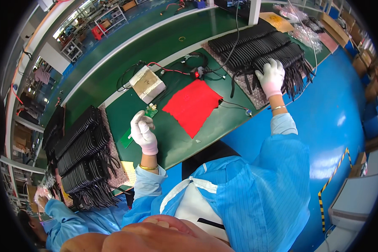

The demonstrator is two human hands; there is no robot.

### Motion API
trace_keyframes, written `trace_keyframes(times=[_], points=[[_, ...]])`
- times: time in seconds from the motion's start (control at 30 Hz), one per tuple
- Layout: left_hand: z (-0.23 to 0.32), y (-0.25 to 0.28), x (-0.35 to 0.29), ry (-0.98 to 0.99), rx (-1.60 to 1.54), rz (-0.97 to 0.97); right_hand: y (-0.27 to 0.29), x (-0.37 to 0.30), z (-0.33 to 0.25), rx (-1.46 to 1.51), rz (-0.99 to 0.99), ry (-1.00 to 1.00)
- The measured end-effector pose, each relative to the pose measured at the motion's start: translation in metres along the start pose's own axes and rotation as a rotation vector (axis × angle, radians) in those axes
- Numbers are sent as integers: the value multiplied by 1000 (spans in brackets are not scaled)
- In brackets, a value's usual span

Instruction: Assembling and testing electronic components on a circuit board at a manufacturing workbench.

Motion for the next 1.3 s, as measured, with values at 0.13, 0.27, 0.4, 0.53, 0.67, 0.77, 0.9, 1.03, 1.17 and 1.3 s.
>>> trace_keyframes(times=[0.13,0.27,0.4,0.53,0.67,0.77,0.9,1.03,1.17,1.3], points=[[-13,-1,-8,73,42,-70,0,-3,-12,-61,0,5],[-7,-15,-1,-76,221,-175,28,11,-58,29,157,191],[3,-12,7,-93,282,-191,81,27,-165,450,313,431],[4,-9,17,-145,298,-114,120,21,-274,870,284,655],[-8,10,9,-46,331,-103,132,-13,-369,1226,96,906],[-13,11,17,-9,347,-137,128,-44,-413,1320,-134,1129],[-16,9,26,-23,460,-106,104,-89,-444,1281,-311,1258],[-21,14,33,-18,578,-63,82,-102,-446,1351,-309,1206],[-28,20,30,7,656,-53,80,-102,-443,1364,-307,1192],[-46,31,36,65,713,-59,85,-105,-446,1374,-295,1194]])
Point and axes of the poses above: each hand's wrist, its own x-axis towards the middle knuckle, its own y-axis out of the back of the hand, z = x × y, the point moved 7 cm from there along x, towards the middle knuckle, and after that the axes turned 8 degrees about x, right-handed, at the moved point
